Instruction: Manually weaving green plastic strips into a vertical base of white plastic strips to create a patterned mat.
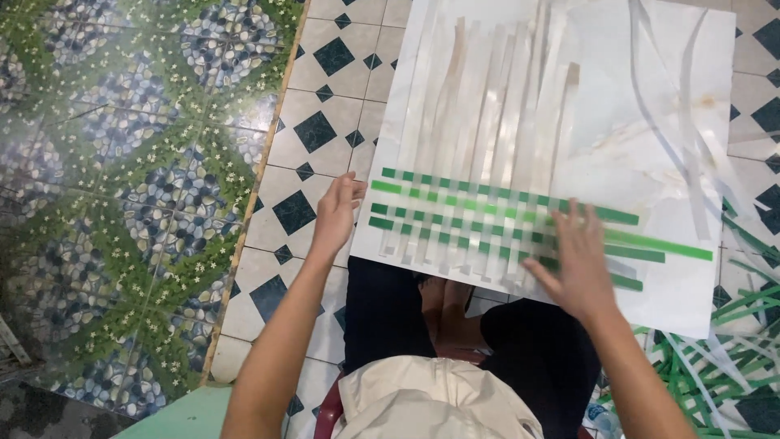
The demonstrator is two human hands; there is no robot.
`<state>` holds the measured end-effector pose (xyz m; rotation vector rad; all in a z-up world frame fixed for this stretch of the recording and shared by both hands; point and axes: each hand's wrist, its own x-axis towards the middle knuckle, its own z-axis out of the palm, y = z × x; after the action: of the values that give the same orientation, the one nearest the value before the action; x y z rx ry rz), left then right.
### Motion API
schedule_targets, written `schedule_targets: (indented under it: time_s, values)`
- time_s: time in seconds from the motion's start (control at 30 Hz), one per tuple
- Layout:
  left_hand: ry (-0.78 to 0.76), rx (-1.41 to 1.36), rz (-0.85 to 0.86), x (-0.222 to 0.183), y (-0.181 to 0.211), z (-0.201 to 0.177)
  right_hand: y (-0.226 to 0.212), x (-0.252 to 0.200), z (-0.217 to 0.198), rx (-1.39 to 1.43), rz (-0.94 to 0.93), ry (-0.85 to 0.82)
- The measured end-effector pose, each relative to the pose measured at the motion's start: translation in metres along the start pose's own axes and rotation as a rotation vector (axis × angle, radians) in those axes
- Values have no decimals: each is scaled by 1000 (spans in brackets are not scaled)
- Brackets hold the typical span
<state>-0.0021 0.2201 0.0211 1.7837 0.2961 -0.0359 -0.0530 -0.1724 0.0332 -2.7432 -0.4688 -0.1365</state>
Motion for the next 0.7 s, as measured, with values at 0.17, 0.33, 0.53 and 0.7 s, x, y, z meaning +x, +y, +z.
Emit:
schedule_targets:
  time_s: [0.17,0.33,0.53,0.7]
  values:
    - [-32,106,-105,-13,33,9,-33,33,16,-64,-16,-118]
    - [-68,154,-105,-15,44,14,-57,67,39,-47,26,-280]
    - [-13,110,-146,-19,56,18,-60,70,63,-101,69,-264]
    - [3,116,-164,-17,52,21,-62,70,61,-133,77,-273]
